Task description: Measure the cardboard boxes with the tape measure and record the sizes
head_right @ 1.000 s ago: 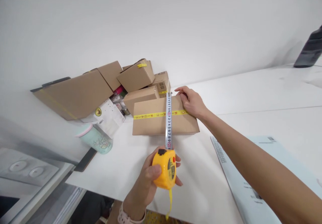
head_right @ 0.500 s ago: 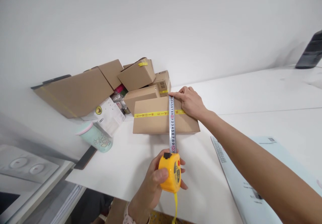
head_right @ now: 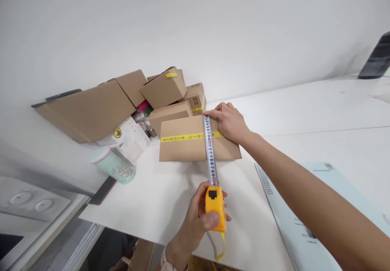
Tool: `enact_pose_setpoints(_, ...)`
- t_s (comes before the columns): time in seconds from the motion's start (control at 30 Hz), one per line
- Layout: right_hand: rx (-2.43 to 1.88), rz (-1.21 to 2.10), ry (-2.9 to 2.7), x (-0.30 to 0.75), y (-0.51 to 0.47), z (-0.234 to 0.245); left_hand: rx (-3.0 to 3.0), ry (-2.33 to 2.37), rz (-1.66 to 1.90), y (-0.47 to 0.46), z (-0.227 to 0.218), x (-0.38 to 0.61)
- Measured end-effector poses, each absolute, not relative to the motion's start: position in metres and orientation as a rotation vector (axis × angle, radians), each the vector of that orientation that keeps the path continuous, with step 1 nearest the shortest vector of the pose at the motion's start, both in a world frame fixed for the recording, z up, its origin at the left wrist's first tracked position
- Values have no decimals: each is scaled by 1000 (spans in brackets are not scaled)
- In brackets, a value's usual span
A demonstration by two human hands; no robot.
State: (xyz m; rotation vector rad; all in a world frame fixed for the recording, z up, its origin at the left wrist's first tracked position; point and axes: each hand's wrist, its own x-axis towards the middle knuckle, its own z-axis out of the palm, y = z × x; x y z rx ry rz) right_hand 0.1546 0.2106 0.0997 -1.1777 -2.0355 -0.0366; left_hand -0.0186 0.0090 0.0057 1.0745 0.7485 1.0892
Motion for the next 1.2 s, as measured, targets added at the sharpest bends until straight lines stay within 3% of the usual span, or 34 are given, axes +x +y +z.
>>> enact_pose_setpoints(0.47,-1152,-25,-2018,154,207,100,1078,729,1089,9,0,-20)
enact_pose_setpoints(0.7,-1109,-125,-1955,154,195,96,973,636,1116,-17,25,-30)
enact_pose_setpoints(1.0,-813,-493,-1938,141,105,22,740,793,1080,-63,54,-65)
enact_pose_setpoints(1.1,-805,-301,-1991,142,88,9,786,851,1092,-64,57,-67)
enact_pose_setpoints(1.2,-946,210,-1792,153,73,27,875,969,920,-62,54,-70)
